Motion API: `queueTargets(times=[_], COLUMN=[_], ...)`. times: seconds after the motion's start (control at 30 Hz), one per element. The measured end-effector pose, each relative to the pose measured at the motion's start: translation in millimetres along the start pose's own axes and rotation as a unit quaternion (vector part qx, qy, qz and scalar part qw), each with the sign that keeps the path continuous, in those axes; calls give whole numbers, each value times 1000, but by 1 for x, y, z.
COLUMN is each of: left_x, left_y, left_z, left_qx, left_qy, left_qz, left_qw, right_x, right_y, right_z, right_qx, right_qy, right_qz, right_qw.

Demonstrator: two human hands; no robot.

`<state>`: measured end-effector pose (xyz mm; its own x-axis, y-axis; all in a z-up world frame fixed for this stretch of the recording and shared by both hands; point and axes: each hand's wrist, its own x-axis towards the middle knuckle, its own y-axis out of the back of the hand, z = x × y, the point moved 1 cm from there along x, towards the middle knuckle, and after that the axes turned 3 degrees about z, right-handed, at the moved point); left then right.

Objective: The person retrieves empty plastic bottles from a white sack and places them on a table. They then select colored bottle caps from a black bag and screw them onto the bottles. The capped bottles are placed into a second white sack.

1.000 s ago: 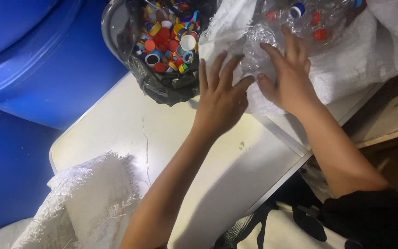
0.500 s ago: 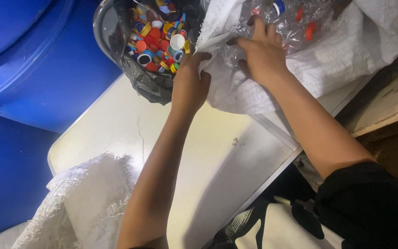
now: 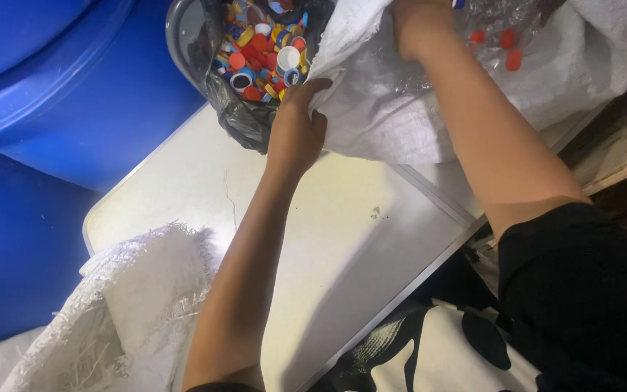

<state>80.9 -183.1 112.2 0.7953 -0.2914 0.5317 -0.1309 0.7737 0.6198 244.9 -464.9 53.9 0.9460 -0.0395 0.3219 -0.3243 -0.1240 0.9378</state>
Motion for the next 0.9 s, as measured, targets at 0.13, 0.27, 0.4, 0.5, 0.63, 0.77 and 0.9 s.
queueTargets(times=[0.13, 0.27, 0.4, 0.5, 0.63, 0.77, 0.9], left_x=[-14, -43, -89, -126, -170, -206, -216], left_y=[11, 34, 59, 76, 102, 124, 136], left_z=[13, 36, 45, 37, 17, -9, -26], left_qx=[-14, -40, -51, -3, 52, 188, 339], left_qy=[41, 49, 112, 134, 163, 107, 117], left_qz=[-45, -37, -68, -52, 41, 124, 144], left_qw=[998, 997, 990, 990, 984, 968, 922], right_x=[-53, -128, -177, -192, -201, -206, -210], right_y=[50, 84, 118, 125, 114, 95, 73], right_z=[-19, -46, -89, -122, -171, -216, -267], right_qx=[103, 165, 304, 374, 402, 416, 437], right_qy=[78, 103, 185, 324, 417, 444, 491], right_qz=[7, 103, 125, 29, -96, -212, -243], right_qw=[992, 976, 926, 869, 809, 764, 713])
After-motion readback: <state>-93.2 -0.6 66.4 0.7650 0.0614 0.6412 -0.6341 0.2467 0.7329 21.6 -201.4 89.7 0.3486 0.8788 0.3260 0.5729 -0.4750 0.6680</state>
